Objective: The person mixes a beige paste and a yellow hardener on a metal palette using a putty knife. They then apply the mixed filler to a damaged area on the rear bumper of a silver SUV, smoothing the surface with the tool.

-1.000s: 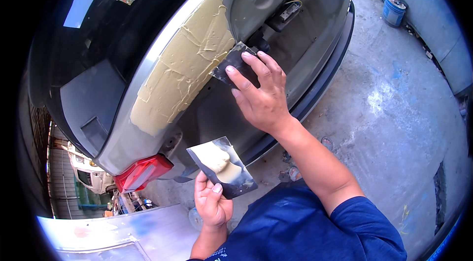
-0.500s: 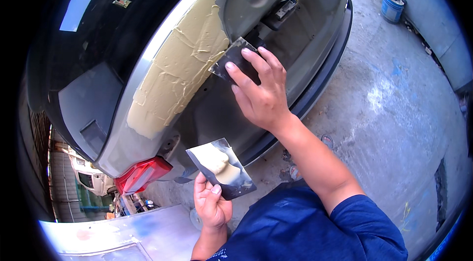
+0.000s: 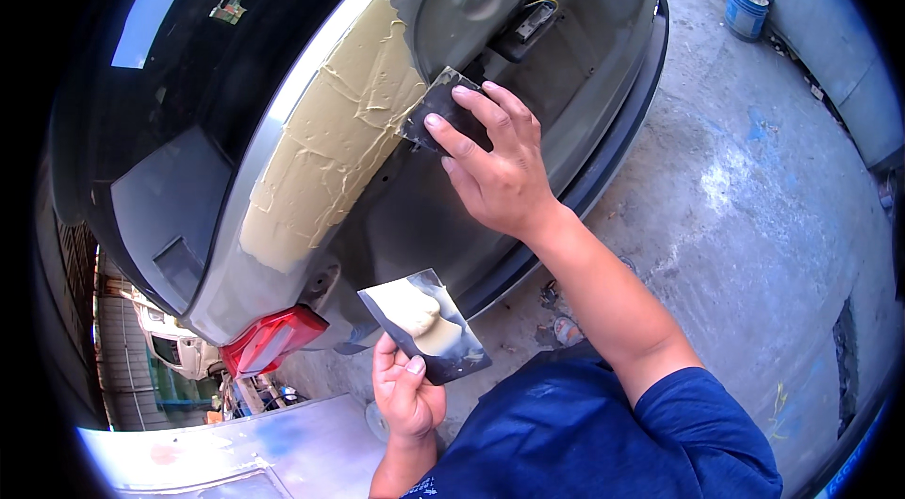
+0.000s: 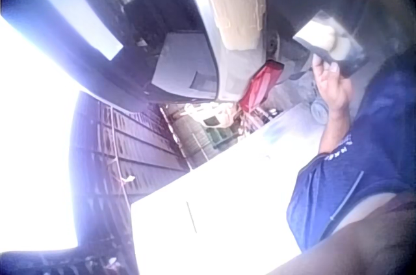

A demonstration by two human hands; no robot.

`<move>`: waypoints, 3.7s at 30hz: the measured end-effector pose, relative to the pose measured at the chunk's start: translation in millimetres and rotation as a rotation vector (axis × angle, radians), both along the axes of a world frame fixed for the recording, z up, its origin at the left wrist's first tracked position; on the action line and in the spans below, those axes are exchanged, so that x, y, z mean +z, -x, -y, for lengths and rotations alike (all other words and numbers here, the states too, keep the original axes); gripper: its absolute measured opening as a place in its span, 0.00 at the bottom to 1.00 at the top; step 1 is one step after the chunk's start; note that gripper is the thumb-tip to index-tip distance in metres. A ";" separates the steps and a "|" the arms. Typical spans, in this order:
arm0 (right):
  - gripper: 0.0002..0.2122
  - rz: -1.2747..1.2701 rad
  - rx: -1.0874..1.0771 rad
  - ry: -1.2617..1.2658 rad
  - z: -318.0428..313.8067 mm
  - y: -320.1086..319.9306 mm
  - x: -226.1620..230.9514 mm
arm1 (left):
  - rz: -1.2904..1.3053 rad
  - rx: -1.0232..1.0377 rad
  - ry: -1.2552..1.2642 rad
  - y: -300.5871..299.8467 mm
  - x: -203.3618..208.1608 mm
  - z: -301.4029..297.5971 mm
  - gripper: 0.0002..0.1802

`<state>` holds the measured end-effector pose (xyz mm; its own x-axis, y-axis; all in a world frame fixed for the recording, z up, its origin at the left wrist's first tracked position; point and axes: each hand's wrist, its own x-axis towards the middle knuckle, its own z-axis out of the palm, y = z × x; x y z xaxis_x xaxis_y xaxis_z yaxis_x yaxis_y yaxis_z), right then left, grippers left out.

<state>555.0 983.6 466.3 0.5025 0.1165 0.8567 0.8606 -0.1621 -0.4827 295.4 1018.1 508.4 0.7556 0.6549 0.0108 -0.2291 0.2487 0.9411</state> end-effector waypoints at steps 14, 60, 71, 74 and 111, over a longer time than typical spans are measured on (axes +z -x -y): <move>0.20 -0.020 0.050 0.040 12.8 -2.9 -2.4 | 0.006 -0.014 0.002 -0.1 -0.1 4.1 0.28; 0.20 0.043 -0.021 -0.047 -48.1 84.2 -10.2 | 0.041 0.002 -0.013 36.4 -1.3 -14.4 0.28; 0.19 0.060 -0.038 -0.053 -67.0 108.8 -4.3 | 0.102 -0.017 -0.007 58.2 -2.2 -29.7 0.28; 0.20 0.063 -0.066 -0.059 -71.5 110.9 -9.2 | 0.104 -0.030 -0.006 61.4 -2.2 -33.4 0.28; 0.23 0.004 -0.026 -0.097 -73.1 117.6 -20.8 | 0.074 -0.015 -0.006 74.3 -10.0 -38.8 0.28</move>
<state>437.4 1056.7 445.5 0.5006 0.0198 0.8655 0.8589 -0.1367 -0.4936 221.1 1056.9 498.4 0.7626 0.6430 0.0710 -0.2942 0.2469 0.9233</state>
